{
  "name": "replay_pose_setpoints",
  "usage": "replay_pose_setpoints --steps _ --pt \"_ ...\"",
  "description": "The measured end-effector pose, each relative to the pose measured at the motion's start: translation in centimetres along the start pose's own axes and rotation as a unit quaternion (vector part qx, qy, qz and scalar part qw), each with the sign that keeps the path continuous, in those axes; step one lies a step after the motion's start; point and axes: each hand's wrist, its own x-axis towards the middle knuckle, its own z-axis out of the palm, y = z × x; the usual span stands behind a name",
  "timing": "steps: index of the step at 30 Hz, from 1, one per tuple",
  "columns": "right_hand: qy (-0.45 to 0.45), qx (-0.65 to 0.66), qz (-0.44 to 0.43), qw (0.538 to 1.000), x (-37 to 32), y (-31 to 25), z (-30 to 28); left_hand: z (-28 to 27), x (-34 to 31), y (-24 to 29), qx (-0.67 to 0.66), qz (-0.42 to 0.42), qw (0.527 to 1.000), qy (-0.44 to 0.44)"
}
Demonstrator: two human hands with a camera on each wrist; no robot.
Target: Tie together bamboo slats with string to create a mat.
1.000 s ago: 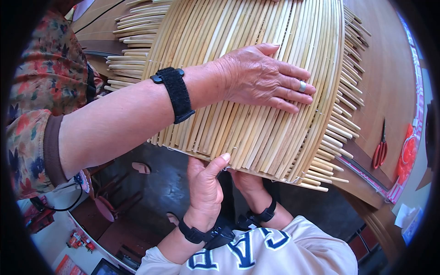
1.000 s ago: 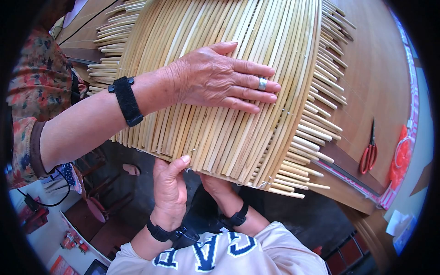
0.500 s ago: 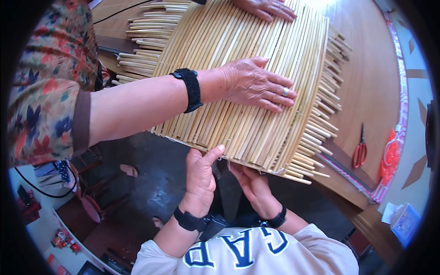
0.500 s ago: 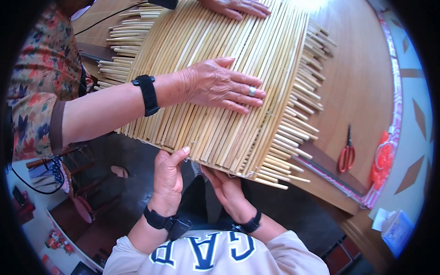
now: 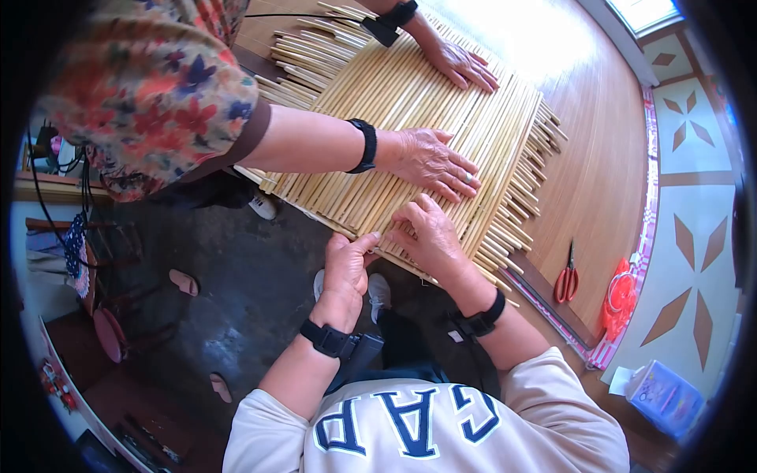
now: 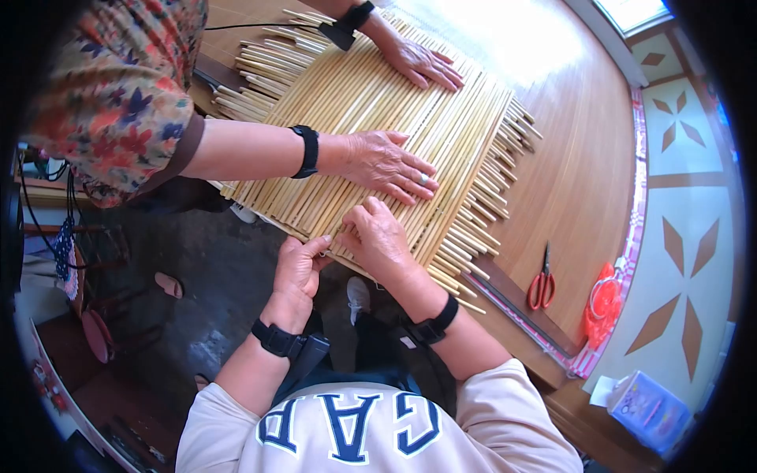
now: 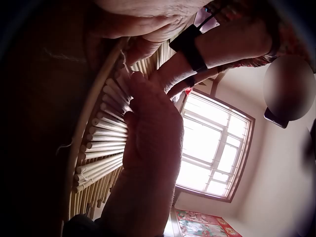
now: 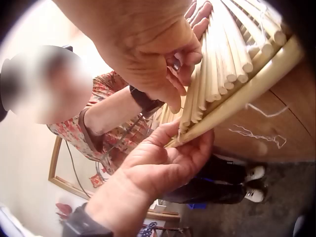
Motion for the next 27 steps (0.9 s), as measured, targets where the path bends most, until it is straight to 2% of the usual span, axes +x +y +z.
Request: replay_pose_setpoints --steps 4,7,9,13,16,19,21,23,25,27 --pt "0.030 -0.001 -0.005 1.000 0.0 -0.2 1.2 0.1 0.1 -0.2 0.006 -0.005 1.000 0.013" --pt "0.046 0.020 0.023 0.998 0.3 -0.5 2.1 0.3 -0.3 0.3 -0.005 -0.013 1.000 0.008" --pt "0.075 -0.031 -0.032 0.996 0.5 -0.5 2.7 0.3 -0.2 0.2 -0.010 -0.013 1.000 0.017" --pt "0.076 -0.046 -0.052 0.995 0.2 -0.1 2.7 0.5 -0.5 0.6 0.010 -0.014 0.999 0.031" --pt "0.065 0.016 -0.069 0.995 0.3 0.2 2.5 0.2 -0.2 0.5 0.041 -0.019 0.998 0.038" --pt "0.053 -0.028 -0.104 0.993 0.5 0.1 2.3 0.0 -0.1 0.2 0.022 -0.012 0.999 0.033" --pt "0.099 -0.023 -0.144 0.984 0.4 0.2 2.5 0.1 -0.1 0.1 0.020 -0.005 0.999 0.034" --pt "0.187 -0.030 -0.153 0.970 1.1 0.6 1.4 0.0 -0.1 -0.3 0.017 -0.003 0.999 0.039" --pt "0.270 0.136 0.012 0.953 2.6 -0.2 -1.6 0.1 -0.1 -0.5 0.010 0.039 0.999 0.031" --pt "0.177 0.256 0.096 0.945 1.4 -1.1 -3.3 0.4 -0.4 -0.2 0.011 0.027 0.999 0.030"
